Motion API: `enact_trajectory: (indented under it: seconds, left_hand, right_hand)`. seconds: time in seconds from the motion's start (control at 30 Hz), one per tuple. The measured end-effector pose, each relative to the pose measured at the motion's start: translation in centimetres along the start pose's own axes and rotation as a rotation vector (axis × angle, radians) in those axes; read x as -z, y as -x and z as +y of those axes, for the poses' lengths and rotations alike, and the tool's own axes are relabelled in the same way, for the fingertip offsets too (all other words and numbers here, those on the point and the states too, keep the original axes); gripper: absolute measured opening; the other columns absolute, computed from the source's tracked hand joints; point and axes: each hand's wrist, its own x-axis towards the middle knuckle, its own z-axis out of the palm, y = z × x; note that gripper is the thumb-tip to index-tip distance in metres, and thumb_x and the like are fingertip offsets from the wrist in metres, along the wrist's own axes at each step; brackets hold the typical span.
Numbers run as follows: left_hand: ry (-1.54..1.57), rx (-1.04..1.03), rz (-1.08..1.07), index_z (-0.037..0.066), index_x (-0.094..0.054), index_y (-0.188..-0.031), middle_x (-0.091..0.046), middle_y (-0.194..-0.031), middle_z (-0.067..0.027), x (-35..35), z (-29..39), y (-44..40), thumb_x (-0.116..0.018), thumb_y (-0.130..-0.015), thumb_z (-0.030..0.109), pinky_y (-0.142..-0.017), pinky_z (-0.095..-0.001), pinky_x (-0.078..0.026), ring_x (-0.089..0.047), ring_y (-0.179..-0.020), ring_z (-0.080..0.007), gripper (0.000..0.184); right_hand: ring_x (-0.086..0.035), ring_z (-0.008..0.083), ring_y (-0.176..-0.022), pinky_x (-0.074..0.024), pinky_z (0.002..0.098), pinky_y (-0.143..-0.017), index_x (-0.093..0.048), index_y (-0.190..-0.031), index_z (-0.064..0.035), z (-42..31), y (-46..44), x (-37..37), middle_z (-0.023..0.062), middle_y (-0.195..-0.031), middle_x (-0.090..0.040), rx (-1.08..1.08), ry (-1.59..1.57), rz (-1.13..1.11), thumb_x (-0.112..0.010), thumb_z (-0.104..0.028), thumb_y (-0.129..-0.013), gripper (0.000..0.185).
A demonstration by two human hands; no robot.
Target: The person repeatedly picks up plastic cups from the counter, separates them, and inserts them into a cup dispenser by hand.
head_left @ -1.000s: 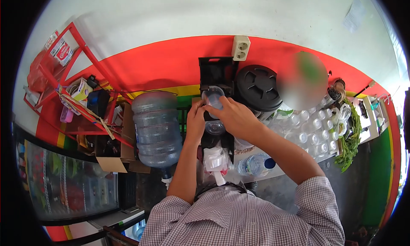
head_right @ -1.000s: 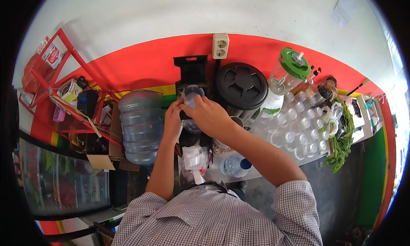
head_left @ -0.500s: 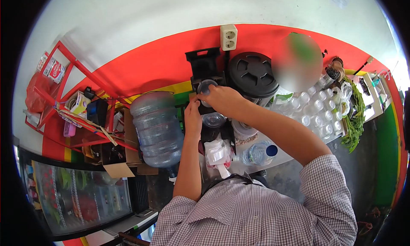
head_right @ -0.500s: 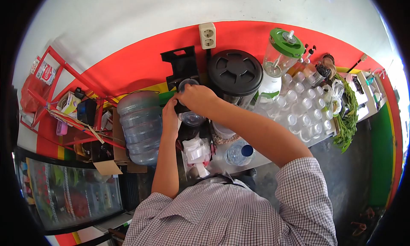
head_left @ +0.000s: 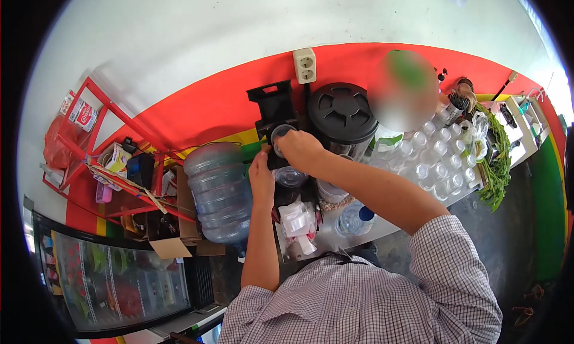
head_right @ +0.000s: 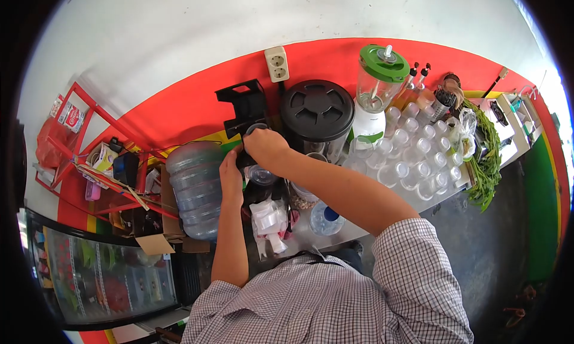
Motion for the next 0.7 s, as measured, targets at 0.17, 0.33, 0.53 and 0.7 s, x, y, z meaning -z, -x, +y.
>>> enact_trajectory:
  seconds: [0.17,0.33,0.53,0.7]
  left_hand:
    - [-0.096,-0.204,0.147,-0.004,-0.067,-0.138,-0.072,-0.137,-0.0135,-1.2,3.1,3.7,-0.056,-0.111,0.012,-0.113,-0.0350,-0.045,-0.065,-0.127,-0.0208,0.033]
    - [-0.162,-0.439,0.175,-0.002,-0.070,-0.126,-0.071,-0.137,-0.0156,-2.6,7.2,7.5,-0.058,-0.105,0.000,-0.114,-0.0361,-0.045,-0.064,-0.127,-0.0218,0.025]
    - [-0.195,-0.594,0.132,-0.005,-0.070,-0.117,-0.073,-0.129,-0.0193,-7.6,13.1,14.4,-0.059,-0.102,-0.002,-0.107,-0.0365,-0.049,-0.066,-0.116,-0.0223,0.019]
    - [-0.221,-0.526,-0.294,-0.005,-0.071,-0.112,-0.076,-0.114,-0.0168,-13.6,15.7,20.4,-0.066,-0.094,-0.001,-0.096,-0.0366,-0.052,-0.069,-0.104,-0.0240,0.020]
  right_hand:
    - [-0.078,0.0425,-0.097,-0.0640,0.0490,-0.082,-0.060,-0.141,-0.0027,-0.1,1.0,1.0,0.0257,-0.103,-0.077,0.001,-0.026,-0.064,-0.075,-0.007,-0.088,0.055]
    - [-0.076,0.0455,-0.096,-0.0618,0.0517,-0.087,-0.057,-0.149,-0.0011,0.4,4.3,3.7,0.0269,-0.105,-0.077,0.073,-0.049,-0.003,-0.076,-0.018,-0.093,0.062]
    - [-0.068,0.0463,-0.115,-0.0528,0.0523,-0.101,-0.050,-0.159,-0.0051,2.9,14.7,11.1,0.0268,-0.126,-0.073,0.085,-0.520,0.017,-0.071,-0.020,-0.101,0.064]
    - [-0.067,0.0440,-0.123,-0.0527,0.0497,-0.106,-0.053,-0.158,-0.0068,9.5,25.0,13.8,0.0237,-0.135,-0.071,-0.016,-0.566,-0.034,-0.070,-0.023,-0.103,0.060]
